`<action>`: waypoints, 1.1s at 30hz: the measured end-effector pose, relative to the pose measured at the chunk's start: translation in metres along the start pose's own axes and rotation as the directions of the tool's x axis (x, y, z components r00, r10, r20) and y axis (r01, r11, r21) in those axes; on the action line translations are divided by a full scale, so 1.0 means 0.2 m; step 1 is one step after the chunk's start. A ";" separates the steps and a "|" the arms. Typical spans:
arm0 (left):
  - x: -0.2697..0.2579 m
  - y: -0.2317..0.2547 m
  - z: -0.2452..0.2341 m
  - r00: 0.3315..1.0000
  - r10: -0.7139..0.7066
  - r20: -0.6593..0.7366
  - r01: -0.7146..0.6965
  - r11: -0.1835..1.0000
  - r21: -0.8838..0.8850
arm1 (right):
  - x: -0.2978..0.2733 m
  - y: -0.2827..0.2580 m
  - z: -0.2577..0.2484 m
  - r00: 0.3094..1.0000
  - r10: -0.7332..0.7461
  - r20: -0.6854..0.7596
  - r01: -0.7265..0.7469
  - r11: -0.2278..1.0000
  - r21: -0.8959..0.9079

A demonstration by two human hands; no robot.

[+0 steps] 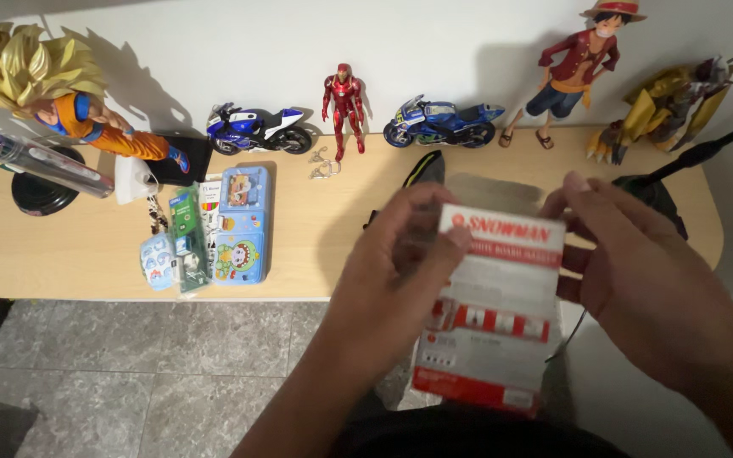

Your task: The person wipes a blue marker with a yellow cloth, then opens a box of whiteboard markers. They remove several markers from the box, place them on the table, and then put the remaining markers back into the box before closing it and placing it in a drawer.

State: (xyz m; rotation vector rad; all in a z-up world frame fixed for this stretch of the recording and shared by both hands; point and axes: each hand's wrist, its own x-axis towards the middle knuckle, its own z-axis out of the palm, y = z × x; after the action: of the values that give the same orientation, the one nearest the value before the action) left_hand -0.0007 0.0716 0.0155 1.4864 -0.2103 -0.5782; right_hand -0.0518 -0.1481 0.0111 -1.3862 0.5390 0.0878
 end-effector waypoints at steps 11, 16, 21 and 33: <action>-0.04 -0.08 0.03 1.000 -0.012 0.008 0.013 0.990 -0.139 | -0.02 -0.04 0.05 0.994 -0.113 0.012 0.108 0.909 -0.403; -0.04 -0.08 0.03 0.997 -0.058 -0.042 0.053 0.992 -0.111 | 0.00 -0.01 0.02 0.994 -0.079 0.081 0.106 0.902 -0.419; -0.02 -0.06 0.04 0.987 -0.024 -0.159 0.028 0.999 0.024 | 0.02 -0.01 0.02 0.996 -0.029 0.083 0.065 0.879 -0.473; -0.01 -0.01 -0.08 0.993 -0.115 0.036 0.114 0.993 0.028 | 0.05 0.02 -0.02 0.962 0.050 0.268 0.070 0.905 -0.420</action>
State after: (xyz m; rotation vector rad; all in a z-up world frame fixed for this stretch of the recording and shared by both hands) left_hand 0.0044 0.0861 0.0122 1.5204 -0.1627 -0.6981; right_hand -0.0452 -0.1534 0.0020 -1.7699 0.2869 0.4050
